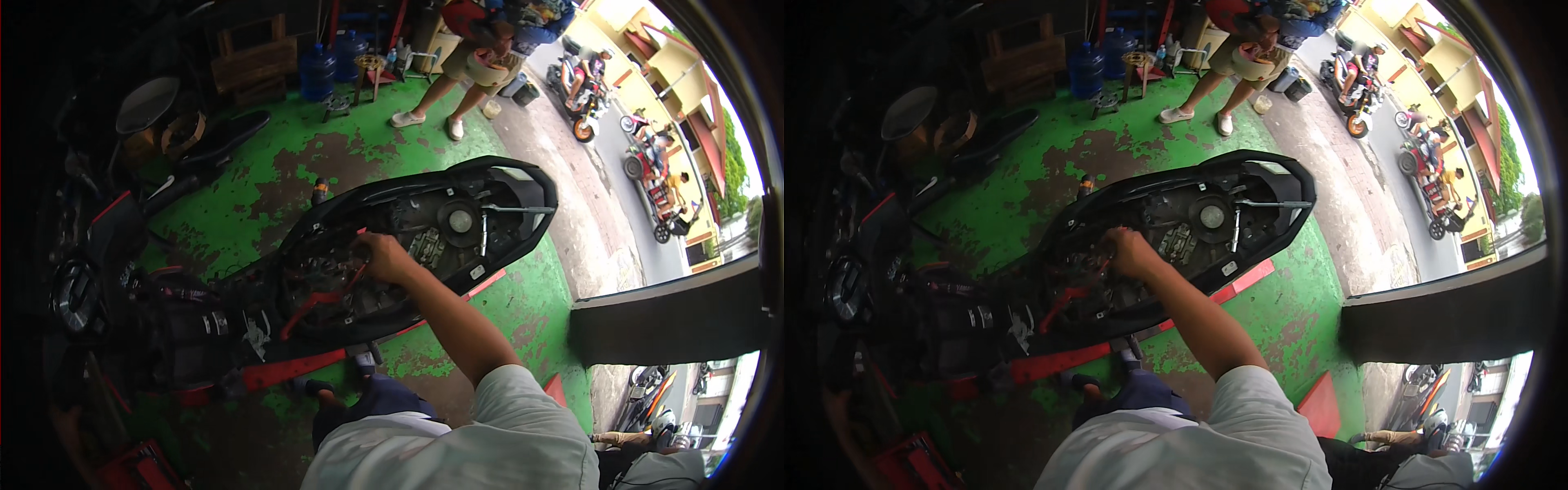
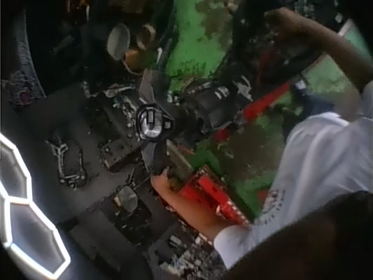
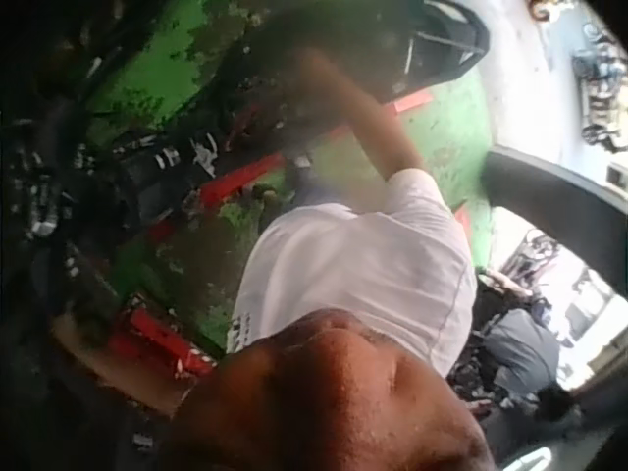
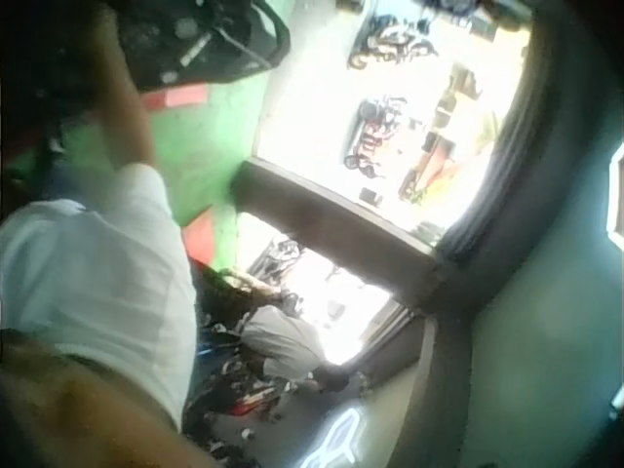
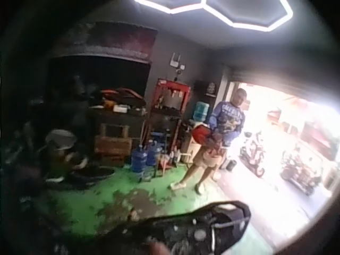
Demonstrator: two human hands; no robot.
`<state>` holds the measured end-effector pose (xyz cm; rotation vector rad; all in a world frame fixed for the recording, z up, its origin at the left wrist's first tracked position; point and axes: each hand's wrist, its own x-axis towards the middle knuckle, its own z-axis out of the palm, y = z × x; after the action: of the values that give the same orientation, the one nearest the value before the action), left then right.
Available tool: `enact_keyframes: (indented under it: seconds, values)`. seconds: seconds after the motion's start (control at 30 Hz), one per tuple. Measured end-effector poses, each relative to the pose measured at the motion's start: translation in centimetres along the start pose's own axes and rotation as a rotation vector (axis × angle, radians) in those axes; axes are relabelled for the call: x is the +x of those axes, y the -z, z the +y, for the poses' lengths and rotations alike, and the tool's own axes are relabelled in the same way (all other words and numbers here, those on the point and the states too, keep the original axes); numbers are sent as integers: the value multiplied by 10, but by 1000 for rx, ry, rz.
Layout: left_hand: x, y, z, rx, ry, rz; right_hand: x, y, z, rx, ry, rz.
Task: Troubleshooting electrical components and inspecting the engine area of a motorcycle in a service bay.
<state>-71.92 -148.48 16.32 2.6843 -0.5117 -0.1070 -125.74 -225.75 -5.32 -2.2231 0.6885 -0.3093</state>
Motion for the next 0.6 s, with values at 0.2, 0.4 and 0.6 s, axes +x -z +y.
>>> enact_keyframes:
  seconds: [0.2, 0.4, 0.6]
  values:
    - [-46, 12, 109, 475, 134, 132, -45, 11, 3, 77, 64, -22]
    - [-81, -26, 184, 693, -21, 346, -66, 10, -5, 18, 98, 28]
    - [-163, -219, 286, 227, -513, 795, -78, -1, -1, 75, 20, 159]
